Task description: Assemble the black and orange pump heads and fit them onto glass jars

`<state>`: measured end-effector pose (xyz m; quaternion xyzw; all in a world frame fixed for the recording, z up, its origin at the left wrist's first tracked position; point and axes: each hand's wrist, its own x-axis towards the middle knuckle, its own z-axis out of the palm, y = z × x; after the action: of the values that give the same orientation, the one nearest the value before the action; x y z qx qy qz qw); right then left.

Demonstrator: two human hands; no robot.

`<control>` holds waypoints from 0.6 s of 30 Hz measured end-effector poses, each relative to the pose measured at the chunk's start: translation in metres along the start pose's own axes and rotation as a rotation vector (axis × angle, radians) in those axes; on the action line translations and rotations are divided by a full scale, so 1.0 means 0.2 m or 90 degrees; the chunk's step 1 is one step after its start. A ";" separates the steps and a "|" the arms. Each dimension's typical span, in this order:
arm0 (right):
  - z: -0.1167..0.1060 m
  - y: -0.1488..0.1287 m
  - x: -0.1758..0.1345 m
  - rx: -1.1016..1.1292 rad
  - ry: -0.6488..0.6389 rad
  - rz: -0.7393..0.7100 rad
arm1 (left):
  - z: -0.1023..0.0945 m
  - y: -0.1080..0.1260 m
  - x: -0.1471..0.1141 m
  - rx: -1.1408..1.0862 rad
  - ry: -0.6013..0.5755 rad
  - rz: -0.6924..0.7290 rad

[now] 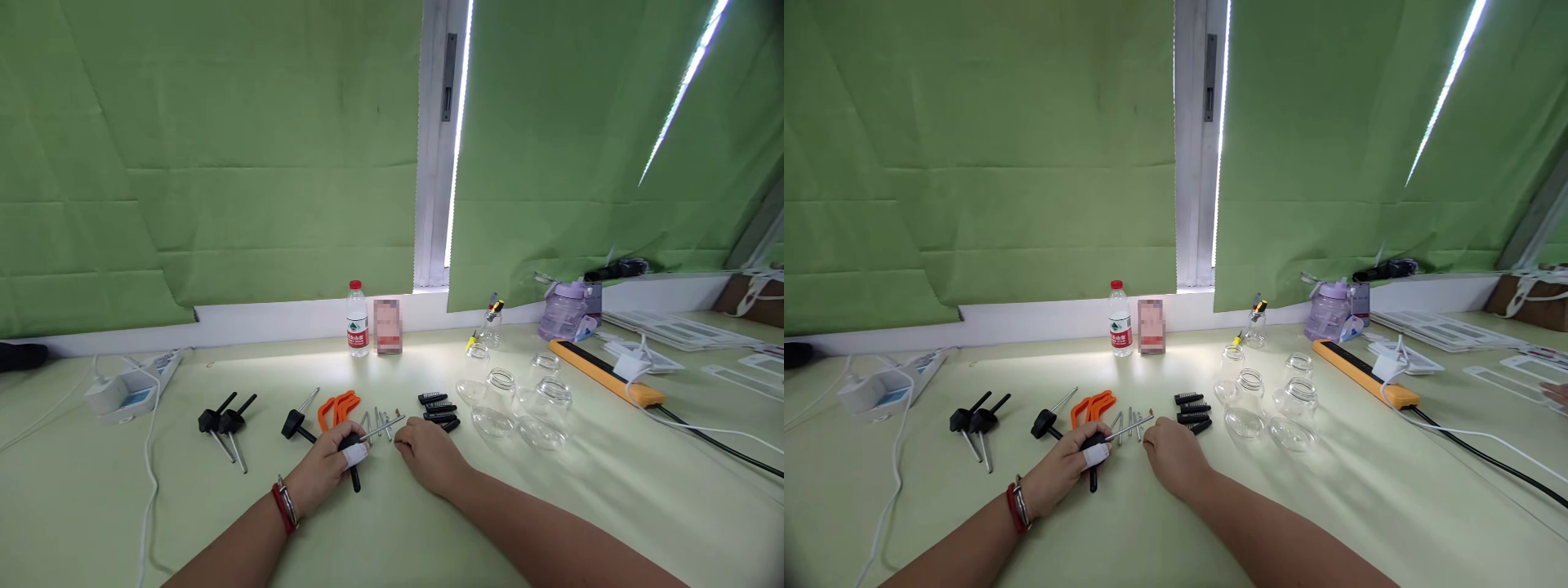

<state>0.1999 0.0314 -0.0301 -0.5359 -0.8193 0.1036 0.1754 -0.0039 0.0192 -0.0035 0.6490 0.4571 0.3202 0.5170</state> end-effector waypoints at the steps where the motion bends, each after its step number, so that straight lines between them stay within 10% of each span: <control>1: 0.00 0.00 -0.01 0.003 0.002 0.001 | 0.00 0.00 0.00 -0.001 -0.001 -0.001; 18: -0.12 -0.02 -0.20 -0.040 -0.101 0.052 | -0.01 -0.01 0.00 0.021 -0.033 -0.003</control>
<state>0.2216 -0.0072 -0.0139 -0.5644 -0.8108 0.1272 0.0885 -0.0061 0.0190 -0.0056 0.6646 0.4504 0.2942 0.5186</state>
